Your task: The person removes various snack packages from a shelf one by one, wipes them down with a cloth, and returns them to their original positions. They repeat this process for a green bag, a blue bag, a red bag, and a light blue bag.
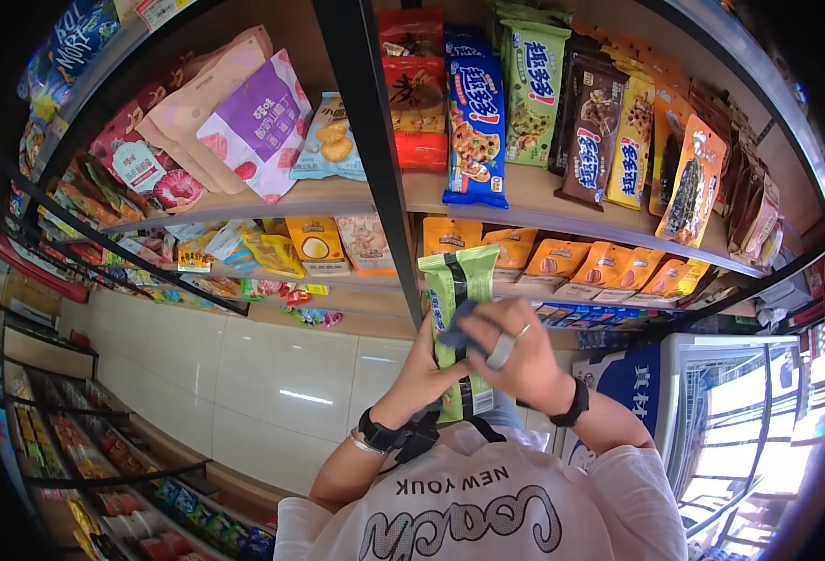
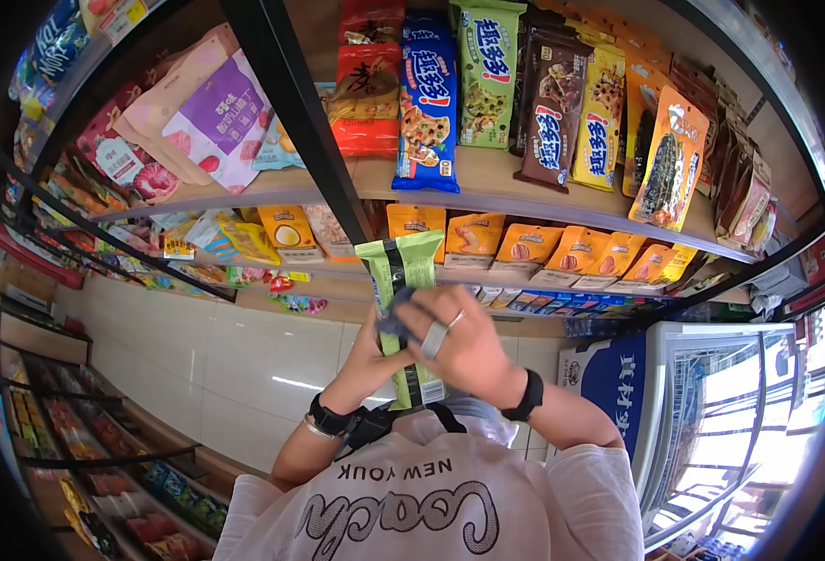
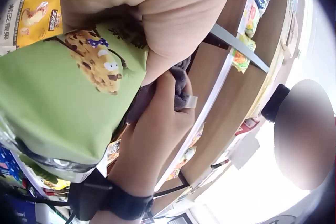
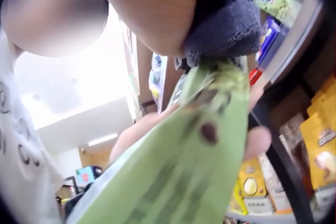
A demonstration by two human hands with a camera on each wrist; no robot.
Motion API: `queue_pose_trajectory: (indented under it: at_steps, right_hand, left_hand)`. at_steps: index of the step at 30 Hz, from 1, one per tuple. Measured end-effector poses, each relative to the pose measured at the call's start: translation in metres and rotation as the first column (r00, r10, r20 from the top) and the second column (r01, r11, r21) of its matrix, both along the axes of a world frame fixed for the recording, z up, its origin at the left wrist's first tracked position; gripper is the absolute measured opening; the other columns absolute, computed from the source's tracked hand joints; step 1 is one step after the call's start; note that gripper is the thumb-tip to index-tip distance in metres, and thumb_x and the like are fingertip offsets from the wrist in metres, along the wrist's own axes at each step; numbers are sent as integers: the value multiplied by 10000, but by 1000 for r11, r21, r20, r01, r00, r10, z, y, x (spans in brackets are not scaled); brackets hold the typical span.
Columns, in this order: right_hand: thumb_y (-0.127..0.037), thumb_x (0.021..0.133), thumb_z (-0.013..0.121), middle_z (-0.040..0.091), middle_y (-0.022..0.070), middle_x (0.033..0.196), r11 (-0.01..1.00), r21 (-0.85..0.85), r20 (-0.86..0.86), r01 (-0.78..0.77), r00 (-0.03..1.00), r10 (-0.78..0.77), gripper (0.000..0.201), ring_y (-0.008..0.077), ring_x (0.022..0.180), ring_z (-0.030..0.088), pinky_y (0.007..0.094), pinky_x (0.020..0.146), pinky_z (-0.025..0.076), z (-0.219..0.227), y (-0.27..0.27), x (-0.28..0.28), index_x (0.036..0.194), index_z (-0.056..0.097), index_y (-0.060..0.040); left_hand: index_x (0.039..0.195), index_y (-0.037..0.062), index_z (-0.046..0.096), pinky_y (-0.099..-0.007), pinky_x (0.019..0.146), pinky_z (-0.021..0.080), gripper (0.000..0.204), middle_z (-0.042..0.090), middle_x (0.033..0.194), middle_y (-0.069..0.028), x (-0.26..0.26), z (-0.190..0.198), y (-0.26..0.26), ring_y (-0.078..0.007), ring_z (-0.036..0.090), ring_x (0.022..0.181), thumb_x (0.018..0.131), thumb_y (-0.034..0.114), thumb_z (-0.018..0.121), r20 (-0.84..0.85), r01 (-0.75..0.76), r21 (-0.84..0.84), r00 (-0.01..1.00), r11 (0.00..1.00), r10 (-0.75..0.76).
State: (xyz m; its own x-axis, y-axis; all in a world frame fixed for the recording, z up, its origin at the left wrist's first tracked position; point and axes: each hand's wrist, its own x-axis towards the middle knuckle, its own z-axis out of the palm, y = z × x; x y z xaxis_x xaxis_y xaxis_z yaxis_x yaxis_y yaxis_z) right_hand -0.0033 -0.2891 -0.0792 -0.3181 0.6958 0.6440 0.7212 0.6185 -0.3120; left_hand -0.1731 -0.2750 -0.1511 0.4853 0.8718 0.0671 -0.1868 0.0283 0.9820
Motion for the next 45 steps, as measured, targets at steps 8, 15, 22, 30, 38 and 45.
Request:
queue_pose_trajectory:
  at_steps: [8, 15, 22, 30, 38, 45]
  right_hand:
    - [-15, 644, 678, 598, 143, 1053, 999, -24, -62, 32, 998, -33, 363, 354, 918, 557, 447, 810, 476, 15, 23, 2, 1004, 647, -42]
    - [-39, 637, 696, 610, 113, 1017, 999, -47, -75, -15, 997, 11, 357, 332, 886, 566, 419, 818, 506, 19, 17, -1, 992, 670, -57]
    - [-40, 612, 714, 590, 79, 1071, 999, 25, -90, -46, 995, 48, 434, 314, 885, 569, 418, 761, 510, -3, 6, -3, 1040, 672, -93]
    - [-68, 591, 761, 589, 72, 1062, 999, 0, -9, 49, 999, -49, 458, 292, 943, 569, 402, 808, 511, -14, 14, 2, 1040, 675, -94]
    - [-46, 599, 768, 590, 89, 1050, 992, -110, -37, -66, 997, 62, 447, 316, 906, 559, 408, 795, 517, -24, -11, -9, 1034, 666, -73]
    - [-79, 608, 769, 579, 73, 1107, 985, -140, 103, -97, 988, 112, 452, 304, 941, 557, 399, 779, 521, -26, -28, -17, 1048, 671, -92]
  left_hand:
    - [1426, 0, 289, -340, 1030, 421, 760, 475, 1351, -100, 5, 0, -8, -167, 483, 1246, 803, -9, 724, 94, -10, -16, 996, 1000, 12]
    - [1408, -10, 312, -347, 994, 451, 761, 576, 1245, -130, 5, -13, -7, -203, 577, 1155, 790, 54, 752, -132, 32, 127, 991, 991, -15]
    - [1364, 21, 364, -347, 1009, 434, 712, 517, 1322, -129, -1, -10, 1, -209, 529, 1226, 768, 44, 753, -151, -8, 156, 988, 988, 32]
    - [1420, 37, 298, -348, 1041, 402, 785, 494, 1329, -94, -9, 4, 4, -186, 493, 1232, 764, -8, 726, -40, 63, -20, 997, 998, -64]
    - [1438, 66, 296, -352, 1035, 426, 687, 510, 1352, -89, -21, 6, 10, -191, 517, 1238, 865, 13, 672, 28, 41, -147, 999, 988, -38]
    - [1472, 116, 253, -386, 1046, 421, 590, 510, 1359, -106, -10, 13, 7, -210, 520, 1248, 965, 18, 539, 276, 17, -440, 954, 898, 117]
